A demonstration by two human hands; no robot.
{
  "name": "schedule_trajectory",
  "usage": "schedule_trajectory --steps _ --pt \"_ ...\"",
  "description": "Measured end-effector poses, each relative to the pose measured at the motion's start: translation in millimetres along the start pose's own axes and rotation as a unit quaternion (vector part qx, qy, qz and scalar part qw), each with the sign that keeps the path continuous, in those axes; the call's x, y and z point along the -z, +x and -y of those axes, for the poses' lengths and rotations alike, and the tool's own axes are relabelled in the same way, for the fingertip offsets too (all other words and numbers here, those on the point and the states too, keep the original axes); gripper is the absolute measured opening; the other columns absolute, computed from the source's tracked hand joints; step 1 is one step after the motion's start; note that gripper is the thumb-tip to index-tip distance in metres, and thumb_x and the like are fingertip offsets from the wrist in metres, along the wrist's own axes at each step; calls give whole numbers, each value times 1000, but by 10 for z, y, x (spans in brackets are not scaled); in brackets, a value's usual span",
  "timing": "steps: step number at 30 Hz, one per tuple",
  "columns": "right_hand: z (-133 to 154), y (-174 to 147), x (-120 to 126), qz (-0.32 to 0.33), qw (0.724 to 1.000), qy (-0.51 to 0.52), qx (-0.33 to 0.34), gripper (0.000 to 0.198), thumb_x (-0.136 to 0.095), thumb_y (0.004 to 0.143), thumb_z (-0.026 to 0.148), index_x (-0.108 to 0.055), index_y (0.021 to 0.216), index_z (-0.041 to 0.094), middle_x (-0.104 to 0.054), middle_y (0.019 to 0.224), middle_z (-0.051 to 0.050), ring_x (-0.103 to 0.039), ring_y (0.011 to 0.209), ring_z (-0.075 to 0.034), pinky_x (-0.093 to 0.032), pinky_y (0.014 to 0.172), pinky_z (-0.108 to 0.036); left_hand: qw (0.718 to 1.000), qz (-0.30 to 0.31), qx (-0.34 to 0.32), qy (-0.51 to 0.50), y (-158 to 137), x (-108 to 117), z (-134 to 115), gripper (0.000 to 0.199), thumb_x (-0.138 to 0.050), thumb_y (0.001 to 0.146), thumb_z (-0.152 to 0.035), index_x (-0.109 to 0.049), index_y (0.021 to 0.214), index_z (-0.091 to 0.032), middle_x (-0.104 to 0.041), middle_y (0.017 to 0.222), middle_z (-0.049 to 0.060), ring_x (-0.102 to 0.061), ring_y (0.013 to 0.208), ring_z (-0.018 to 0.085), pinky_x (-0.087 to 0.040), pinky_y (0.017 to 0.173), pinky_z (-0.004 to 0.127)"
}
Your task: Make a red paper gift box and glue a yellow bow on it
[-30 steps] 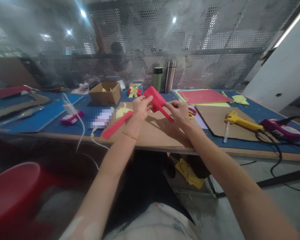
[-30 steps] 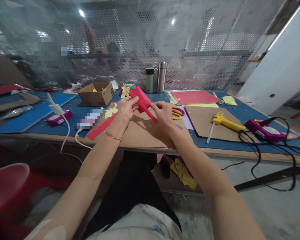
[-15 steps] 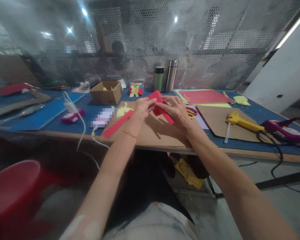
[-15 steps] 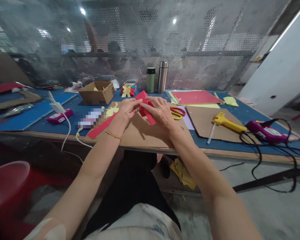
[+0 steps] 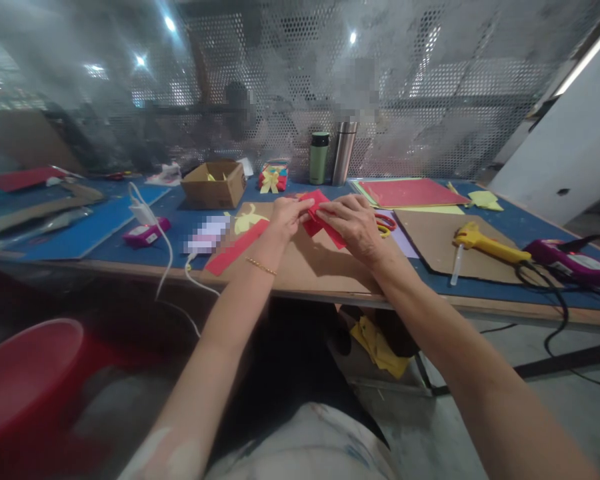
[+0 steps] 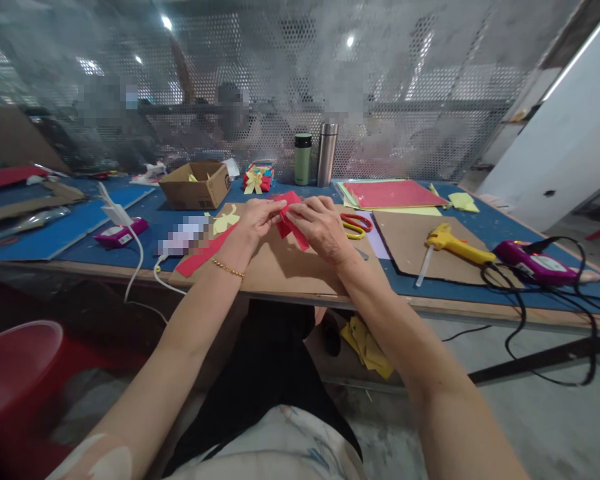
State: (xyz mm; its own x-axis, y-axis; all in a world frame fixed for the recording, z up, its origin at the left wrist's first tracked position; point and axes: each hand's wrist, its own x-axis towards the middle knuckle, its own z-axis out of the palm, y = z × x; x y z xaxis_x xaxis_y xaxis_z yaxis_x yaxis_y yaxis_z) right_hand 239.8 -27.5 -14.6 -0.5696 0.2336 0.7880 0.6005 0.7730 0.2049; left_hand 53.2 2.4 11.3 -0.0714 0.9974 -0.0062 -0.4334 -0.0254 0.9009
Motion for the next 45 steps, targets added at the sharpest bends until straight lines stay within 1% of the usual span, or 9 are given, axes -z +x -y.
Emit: schedule_trajectory --steps 9,13,16,19,25,30,33,35,45 --pt "-51 -17 33 -31 997 25 -68 27 -61 108 32 -83 124 31 -84 116 -6 -64 103 -27 -44 95 -46 984 -27 -58 167 40 -7 -15 20 -73 84 -3 -64 72 -15 -64 60 0 -66 62 12 -63 76 30" --pt "-153 -41 -52 -79 985 61 -144 23 -66 105 35 -87 112 29 -85 106 -6 -67 96 -27 -48 93 -46 935 -47 -208 284 36 0 -24 12 -68 86 -4 -71 86 -16 -72 79 3 -70 71 13 -63 82 30" --pt "-200 -42 -136 -106 970 107 -191 22 -67 102 33 -89 99 30 -85 97 -4 -69 87 -26 -52 91 -46 874 37 -329 357 31 15 -22 17 -68 85 -6 -78 92 -17 -77 101 7 -72 91 16 -61 94 32" --pt "-219 -39 -161 -101 959 150 -219 20 -69 100 30 -89 93 32 -85 94 -2 -70 86 -26 -53 91 -47 843 129 -364 376 28 31 -23 26 -65 82 -5 -82 96 -18 -79 113 9 -72 105 19 -58 101 33" --pt "-258 -47 -170 -83 931 220 -279 14 -74 92 28 -87 87 28 -84 90 -3 -73 85 -25 -56 90 -46 842 197 -302 401 -80 37 -61 34 -68 77 -6 -85 105 -16 -80 117 11 -73 114 23 -54 112 39" --pt "-225 -38 -233 -82 900 293 -311 11 -76 86 29 -86 87 24 -82 84 -6 -71 80 -23 -57 79 -39 887 191 -207 367 -146 19 -45 20 -72 78 -9 -84 94 -15 -80 92 7 -72 84 16 -59 84 32" --pt "-171 -10 -212 -90 870 336 -350 10 -77 83 29 -85 81 22 -80 79 -4 -71 76 -22 -57 72 -35 899 150 -194 361 -126 15 -41 5 -78 77 -12 -81 77 -15 -74 74 3 -66 70 13 -53 73 27" --pt "-140 12 -174 -86 855 358 -364 12 -78 81 30 -83 75 22 -79 75 -3 -71 72 -21 -56 67 -34 900 146 -197 360 -120 12 -52 8 -82 76 -14 -78 68 -16 -72 69 2 -64 67 12 -50 69 26" --pt "-171 50 -102 -112 802 436 -393 46 -88 70 69 -82 74 23 -78 75 -4 -71 74 -22 -60 70 -36 909 147 -188 342 -179 -6 -121 11 -83 72 -8 -81 66 -17 -75 71 4 -70 76 17 -55 80 29"
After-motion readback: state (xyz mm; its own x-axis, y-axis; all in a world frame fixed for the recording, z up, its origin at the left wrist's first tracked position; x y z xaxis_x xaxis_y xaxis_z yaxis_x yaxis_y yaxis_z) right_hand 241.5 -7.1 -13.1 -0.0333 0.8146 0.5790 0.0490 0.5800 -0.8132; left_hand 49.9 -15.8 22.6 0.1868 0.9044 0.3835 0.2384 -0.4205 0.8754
